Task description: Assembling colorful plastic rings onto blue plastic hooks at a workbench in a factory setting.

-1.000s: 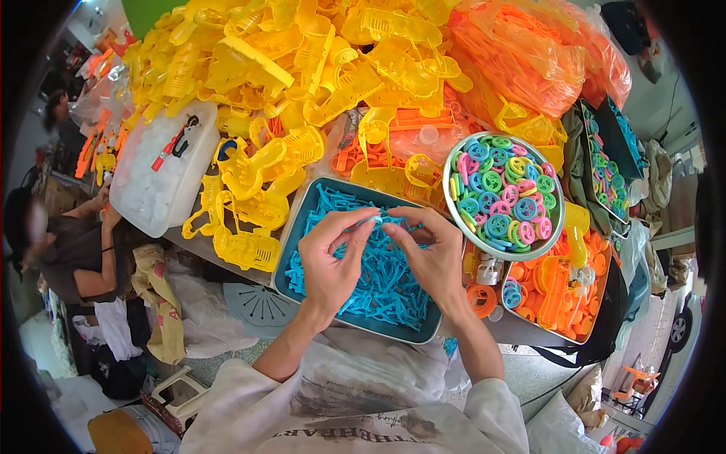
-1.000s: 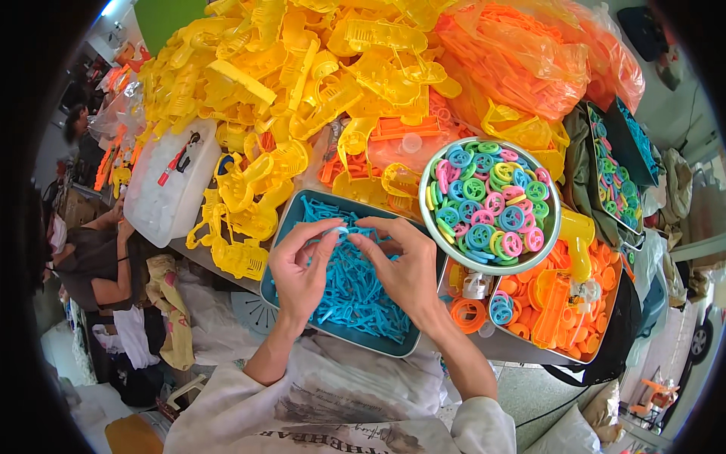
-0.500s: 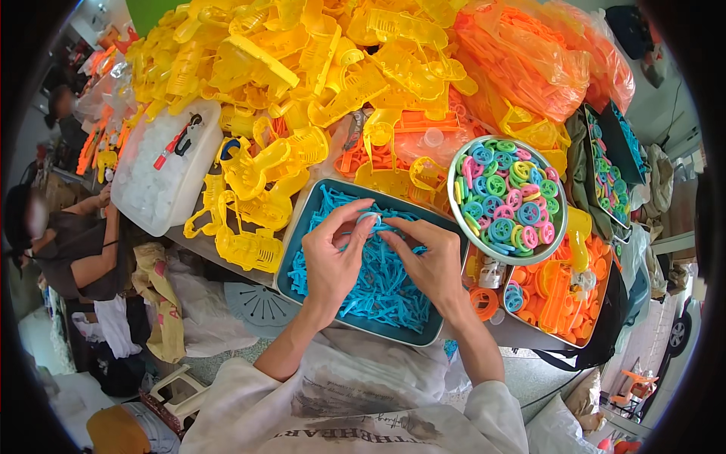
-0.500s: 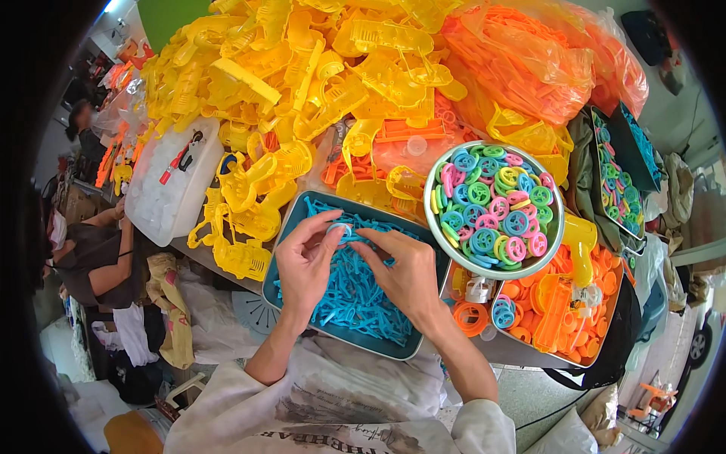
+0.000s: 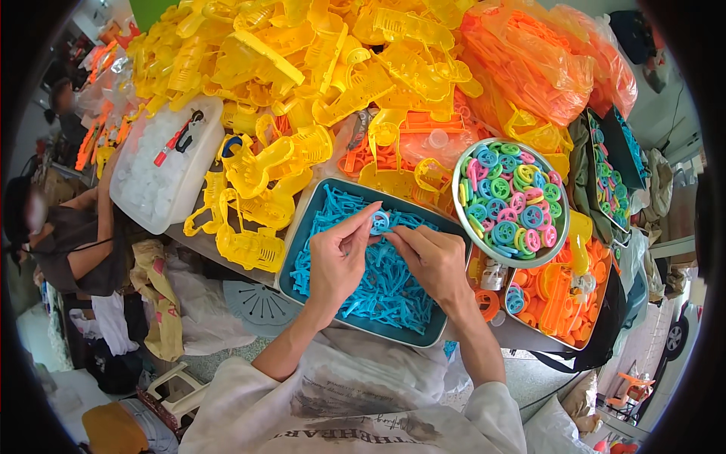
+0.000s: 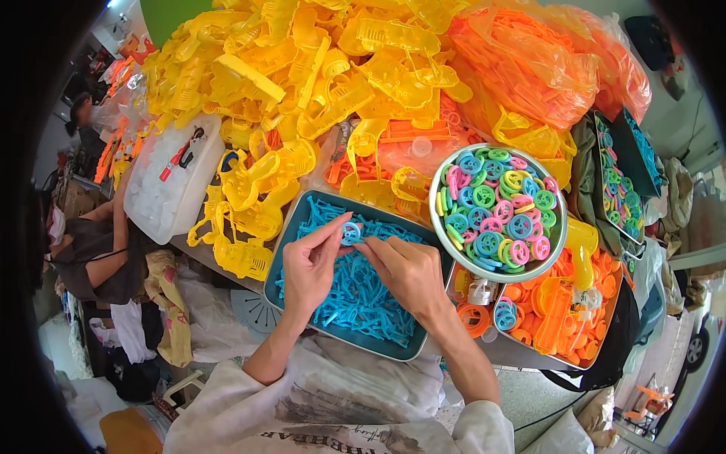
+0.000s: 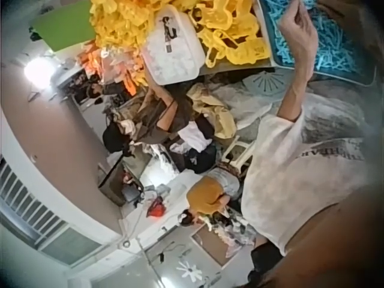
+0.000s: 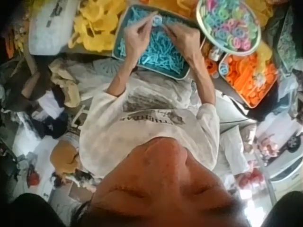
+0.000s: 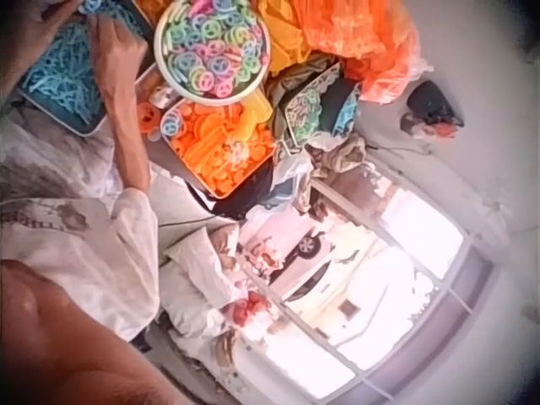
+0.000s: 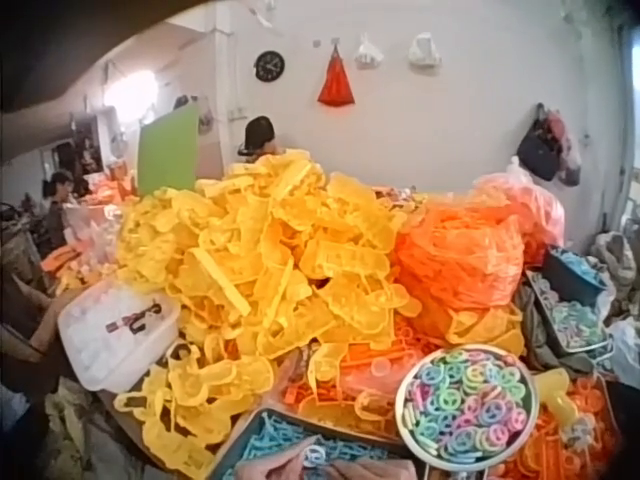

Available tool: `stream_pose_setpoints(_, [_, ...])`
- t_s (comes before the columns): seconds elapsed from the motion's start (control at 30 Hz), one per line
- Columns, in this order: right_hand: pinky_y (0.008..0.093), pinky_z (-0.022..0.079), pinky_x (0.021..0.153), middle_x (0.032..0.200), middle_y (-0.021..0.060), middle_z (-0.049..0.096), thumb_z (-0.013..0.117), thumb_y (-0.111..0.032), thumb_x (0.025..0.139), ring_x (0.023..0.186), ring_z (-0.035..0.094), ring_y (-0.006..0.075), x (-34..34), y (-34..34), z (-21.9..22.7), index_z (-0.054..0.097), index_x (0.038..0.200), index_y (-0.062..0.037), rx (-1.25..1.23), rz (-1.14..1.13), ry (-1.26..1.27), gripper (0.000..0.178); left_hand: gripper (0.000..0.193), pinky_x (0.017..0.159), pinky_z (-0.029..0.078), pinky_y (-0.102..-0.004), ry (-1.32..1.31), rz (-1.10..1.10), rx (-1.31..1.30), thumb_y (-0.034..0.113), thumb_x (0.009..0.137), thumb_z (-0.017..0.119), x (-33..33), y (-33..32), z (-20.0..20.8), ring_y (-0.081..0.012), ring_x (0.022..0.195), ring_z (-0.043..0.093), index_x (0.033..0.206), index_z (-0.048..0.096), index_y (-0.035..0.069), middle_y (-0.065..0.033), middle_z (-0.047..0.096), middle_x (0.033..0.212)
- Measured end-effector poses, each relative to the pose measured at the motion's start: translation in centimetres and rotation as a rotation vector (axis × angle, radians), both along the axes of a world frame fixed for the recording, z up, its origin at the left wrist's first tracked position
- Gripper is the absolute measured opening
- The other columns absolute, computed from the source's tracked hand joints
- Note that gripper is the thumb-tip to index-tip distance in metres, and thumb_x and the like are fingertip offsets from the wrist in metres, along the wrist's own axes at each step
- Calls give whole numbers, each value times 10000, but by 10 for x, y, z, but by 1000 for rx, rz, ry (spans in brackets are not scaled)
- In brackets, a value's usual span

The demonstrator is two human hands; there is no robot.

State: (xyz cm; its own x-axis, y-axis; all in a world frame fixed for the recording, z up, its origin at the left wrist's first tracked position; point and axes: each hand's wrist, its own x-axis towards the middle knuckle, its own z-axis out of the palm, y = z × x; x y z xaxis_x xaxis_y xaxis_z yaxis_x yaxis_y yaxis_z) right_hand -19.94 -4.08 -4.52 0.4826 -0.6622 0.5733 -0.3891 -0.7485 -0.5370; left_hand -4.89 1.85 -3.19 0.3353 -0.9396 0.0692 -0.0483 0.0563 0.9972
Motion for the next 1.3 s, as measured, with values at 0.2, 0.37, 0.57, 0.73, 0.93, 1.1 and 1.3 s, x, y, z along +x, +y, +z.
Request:
stream_pose_setpoints(0.2, [334,398,430,591,59,555,772,-102,768,463,520,207,2,0,0,710,837,-54,-3,-34,-10,105,262,755,587,-261,-41,15,-1,28,961,538,-2,-5,-3,-90,840,648,1199,648,24,-103,698,981])
stream_pose_setpoints(0.37, [327,398,441,602,60,554,767,-90,775,475,521,208,1,2,4,712,837,-45,-35,-11,27,94,245,718,582,-259,-103,10,10,59,973,531,-5,-3,-3,-64,822,608,1171,653,-19,-76,682,940])
stream_pose_setpoints(0.57, [292,399,451,609,70,566,737,-71,810,483,534,169,5,5,7,714,877,-23,178,-53,-103,86,236,740,577,-263,106,70,-16,63,968,544,-11,-4,1,-99,826,633,1145,645,-57,-94,674,953])
stream_pose_setpoints(0.73, [269,414,471,625,71,608,730,-92,831,518,559,129,3,6,3,727,902,-11,329,-66,-136,108,235,756,572,-256,134,78,-16,60,961,556,-12,-2,-2,-103,837,640,1150,644,-49,-89,676,961])
stream_pose_setpoints(0.93, [252,408,484,633,71,626,724,-126,850,543,557,95,5,8,11,735,919,-3,568,-70,-233,141,233,732,553,-226,42,136,-32,44,934,593,-15,1,-1,-97,829,654,1144,655,-38,-90,692,940])
stream_pose_setpoints(1.1, [238,410,484,628,53,635,713,-163,871,556,553,71,4,8,16,736,922,15,693,-101,-203,186,238,693,541,-207,-36,162,-65,23,914,612,-17,0,-4,-87,803,655,1138,658,-41,-95,701,902])
stream_pose_setpoints(1.3, [224,421,488,609,26,626,702,-221,890,547,545,60,4,7,21,737,910,24,989,-80,-211,248,242,687,547,-206,-48,185,-66,23,915,614,-17,5,-7,-87,796,651,1147,657,-34,-109,697,927])
